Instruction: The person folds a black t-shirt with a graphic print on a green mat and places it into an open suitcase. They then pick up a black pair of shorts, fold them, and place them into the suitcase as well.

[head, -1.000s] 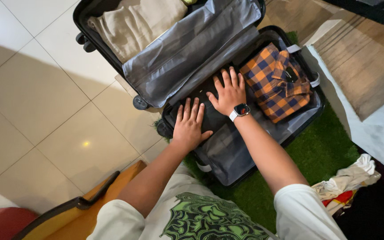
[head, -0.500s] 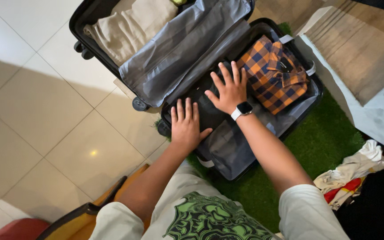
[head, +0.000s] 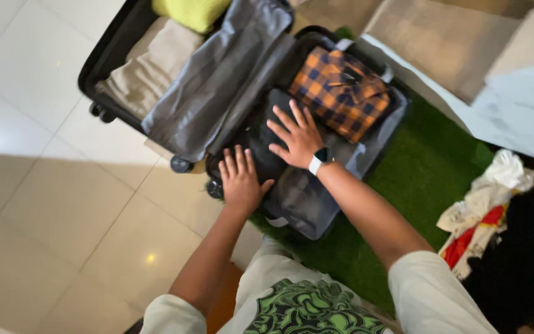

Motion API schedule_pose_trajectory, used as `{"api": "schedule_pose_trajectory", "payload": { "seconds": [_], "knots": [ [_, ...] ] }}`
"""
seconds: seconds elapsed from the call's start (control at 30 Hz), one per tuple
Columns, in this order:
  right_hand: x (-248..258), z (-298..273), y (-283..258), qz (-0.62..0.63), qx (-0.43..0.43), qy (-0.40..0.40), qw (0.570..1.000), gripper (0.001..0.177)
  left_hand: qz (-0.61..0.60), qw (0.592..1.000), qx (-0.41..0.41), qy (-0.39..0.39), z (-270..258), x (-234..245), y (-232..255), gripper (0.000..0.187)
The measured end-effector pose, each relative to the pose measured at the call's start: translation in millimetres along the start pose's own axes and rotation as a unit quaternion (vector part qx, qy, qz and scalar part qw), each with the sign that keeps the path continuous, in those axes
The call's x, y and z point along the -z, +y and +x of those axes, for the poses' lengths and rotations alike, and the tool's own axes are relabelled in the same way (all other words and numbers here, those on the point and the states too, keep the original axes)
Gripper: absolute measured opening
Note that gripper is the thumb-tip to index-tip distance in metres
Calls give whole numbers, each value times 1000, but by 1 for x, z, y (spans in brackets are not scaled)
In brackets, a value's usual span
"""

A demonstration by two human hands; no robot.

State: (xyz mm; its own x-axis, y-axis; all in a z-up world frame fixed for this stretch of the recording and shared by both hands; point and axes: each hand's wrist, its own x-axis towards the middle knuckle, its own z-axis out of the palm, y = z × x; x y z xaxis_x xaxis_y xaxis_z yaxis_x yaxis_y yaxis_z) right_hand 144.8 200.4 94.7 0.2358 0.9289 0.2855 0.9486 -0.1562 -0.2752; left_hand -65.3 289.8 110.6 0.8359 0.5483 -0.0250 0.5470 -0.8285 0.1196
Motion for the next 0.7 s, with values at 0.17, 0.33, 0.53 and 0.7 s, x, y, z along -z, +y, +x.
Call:
{"api": "schedule_pose_trajectory", "payload": {
  "seconds": [0.17, 0.33, 0.53, 0.7],
  "knots": [
    [55, -108, 1, -26, -61, -14, 998, 53, -86, 989, -63, 104, -24, 5, 20, 96],
    [103, -231, 31, -84, -152, 0, 985, 48, -212, 947, -200, 133, -58, 13, 90, 66],
    [148, -402, 59, -163, -294, 6, 942, 51, -321, 889, -326, 11, -122, -3, 210, 44],
    [170, -542, 48, -204, -475, -6, 856, 58, -151, 884, -379, -227, -175, -58, 303, 68]
  ]
}}
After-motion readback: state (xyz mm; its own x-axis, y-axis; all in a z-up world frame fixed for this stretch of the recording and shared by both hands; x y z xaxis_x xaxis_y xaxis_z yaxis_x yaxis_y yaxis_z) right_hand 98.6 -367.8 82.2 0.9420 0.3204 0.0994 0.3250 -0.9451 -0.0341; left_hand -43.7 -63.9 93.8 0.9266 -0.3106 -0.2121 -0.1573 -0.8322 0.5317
